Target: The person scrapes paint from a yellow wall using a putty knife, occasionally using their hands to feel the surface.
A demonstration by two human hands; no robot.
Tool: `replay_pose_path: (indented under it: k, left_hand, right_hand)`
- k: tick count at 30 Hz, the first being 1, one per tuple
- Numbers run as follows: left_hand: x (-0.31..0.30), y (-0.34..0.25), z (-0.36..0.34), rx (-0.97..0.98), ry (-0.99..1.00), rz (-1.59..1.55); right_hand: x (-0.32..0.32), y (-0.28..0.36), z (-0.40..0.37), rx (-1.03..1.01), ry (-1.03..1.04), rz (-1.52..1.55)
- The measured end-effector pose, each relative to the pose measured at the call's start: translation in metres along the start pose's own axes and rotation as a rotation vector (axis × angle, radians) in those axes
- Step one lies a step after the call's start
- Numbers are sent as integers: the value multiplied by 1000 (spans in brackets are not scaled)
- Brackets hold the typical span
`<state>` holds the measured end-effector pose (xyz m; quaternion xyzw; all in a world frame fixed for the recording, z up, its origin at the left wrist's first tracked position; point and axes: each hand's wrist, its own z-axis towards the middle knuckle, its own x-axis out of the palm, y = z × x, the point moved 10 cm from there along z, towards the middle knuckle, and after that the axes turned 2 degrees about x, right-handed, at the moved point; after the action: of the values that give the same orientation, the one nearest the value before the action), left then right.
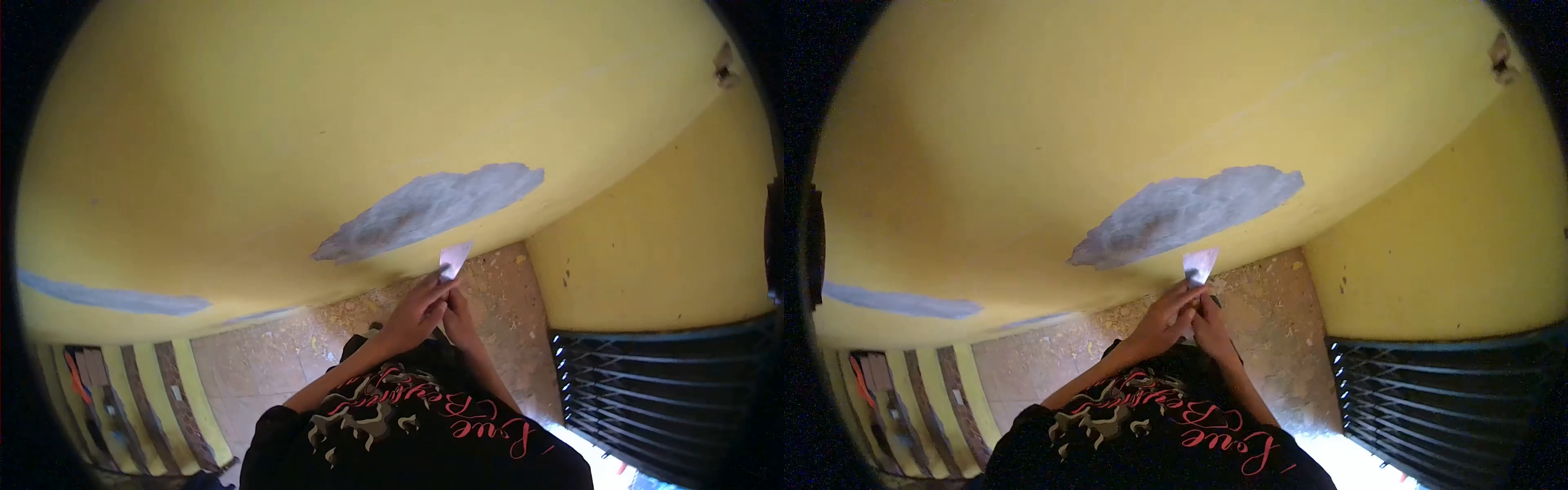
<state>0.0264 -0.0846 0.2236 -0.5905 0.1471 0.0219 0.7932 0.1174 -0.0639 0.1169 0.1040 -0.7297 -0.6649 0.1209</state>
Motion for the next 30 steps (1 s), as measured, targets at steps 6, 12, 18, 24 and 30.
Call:
replay_pose_path:
  k: [6, 12, 18, 24, 30]
  left_hand:
    - [-54, -54, -1, 175, -90, 398]
    - [-79, -95, -1, 265, -136, 675]
    - [-28, -98, 38, 393, 85, 876]
    - [0, -79, 71, 356, 135, 831]
    - [9, -50, 76, 123, 115, 921]
  right_hand:
    - [2, 87, 23, -113, -217, -224]
    - [20, 124, 36, -463, -285, -227]
    - [26, 110, 49, -371, -240, -264]
    - [6, 109, 44, -255, -288, 189]
    - [11, 100, 30, -97, -336, 868]
